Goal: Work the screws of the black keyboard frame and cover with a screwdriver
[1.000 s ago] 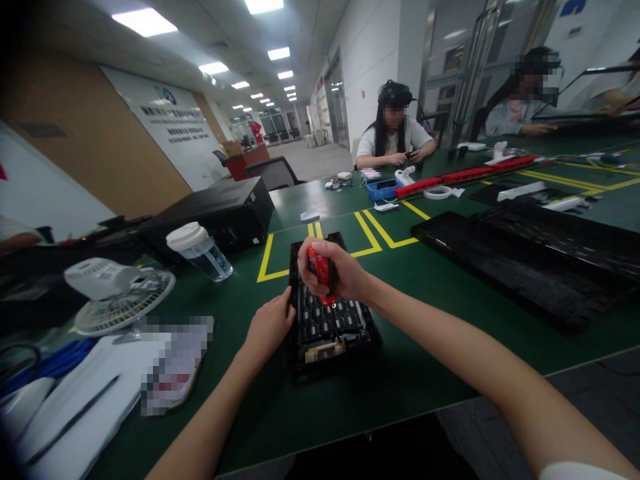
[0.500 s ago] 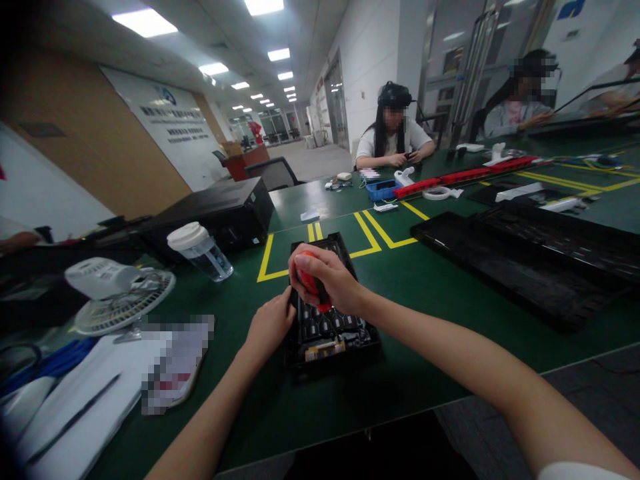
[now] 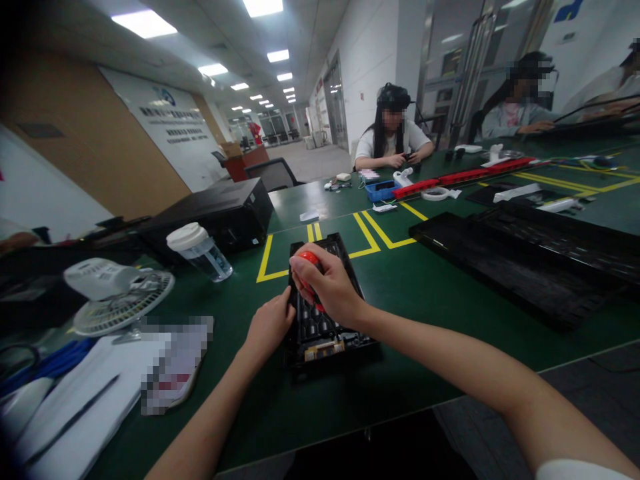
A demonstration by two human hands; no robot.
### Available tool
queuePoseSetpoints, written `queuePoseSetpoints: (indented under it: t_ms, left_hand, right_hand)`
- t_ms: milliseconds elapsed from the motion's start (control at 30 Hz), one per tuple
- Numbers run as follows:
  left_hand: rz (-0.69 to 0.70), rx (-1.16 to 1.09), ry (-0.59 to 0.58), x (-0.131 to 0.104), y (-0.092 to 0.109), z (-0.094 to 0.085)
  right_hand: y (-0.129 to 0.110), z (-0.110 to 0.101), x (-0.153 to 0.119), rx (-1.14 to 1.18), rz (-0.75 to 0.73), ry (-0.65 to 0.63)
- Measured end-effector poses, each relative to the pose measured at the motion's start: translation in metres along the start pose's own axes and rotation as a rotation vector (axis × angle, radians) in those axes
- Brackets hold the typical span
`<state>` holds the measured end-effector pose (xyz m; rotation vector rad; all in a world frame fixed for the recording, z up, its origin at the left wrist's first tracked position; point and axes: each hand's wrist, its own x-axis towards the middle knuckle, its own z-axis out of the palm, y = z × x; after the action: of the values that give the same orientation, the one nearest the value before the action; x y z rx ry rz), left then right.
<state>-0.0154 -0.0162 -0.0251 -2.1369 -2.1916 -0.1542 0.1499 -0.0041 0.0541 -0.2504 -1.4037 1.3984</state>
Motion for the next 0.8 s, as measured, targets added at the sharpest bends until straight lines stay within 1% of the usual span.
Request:
queuePoseSetpoints:
  t_ms: [233,333,433,500,600,700,733,800]
  left_hand:
    - [-0.003,0.008,-0.006,0.001,0.001,-0.001]
    - [0.007,0.004,-0.006,0.001,0.0,-0.001]
    - [0.025,-0.007,0.014,0.0,-0.002,0.0]
    - [0.033,-0.01,0.027,0.0,-0.002,0.001]
    - [0.04,0.014,0.052,0.0,-0.001,0.001]
    - [0.059,0.066,0.12,-0.002,0.002,-0.004]
    - [0.071,0.076,0.147,-0.002,0.004,-0.006]
    - [0.095,0.079,0.212,-0.003,0.008,-0.01]
  right_hand:
    - [-0.002,-0.003,0.002,-0.012,0.032,0.004]
    - [-0.003,-0.009,0.005,0.028,0.065,0.003]
    - [-0.007,-0.019,0.011,0.094,0.075,0.042]
    - [-0.013,-0.027,0.016,0.147,0.045,0.104]
    - [-0.023,-0.042,0.024,0.172,-0.038,0.252]
    - [-0.028,-0.059,0.031,0.212,-0.06,0.406]
    - [-0.028,-0.064,0.033,0.24,-0.04,0.453]
    - [-0.023,-0.075,0.033,0.302,0.07,0.53]
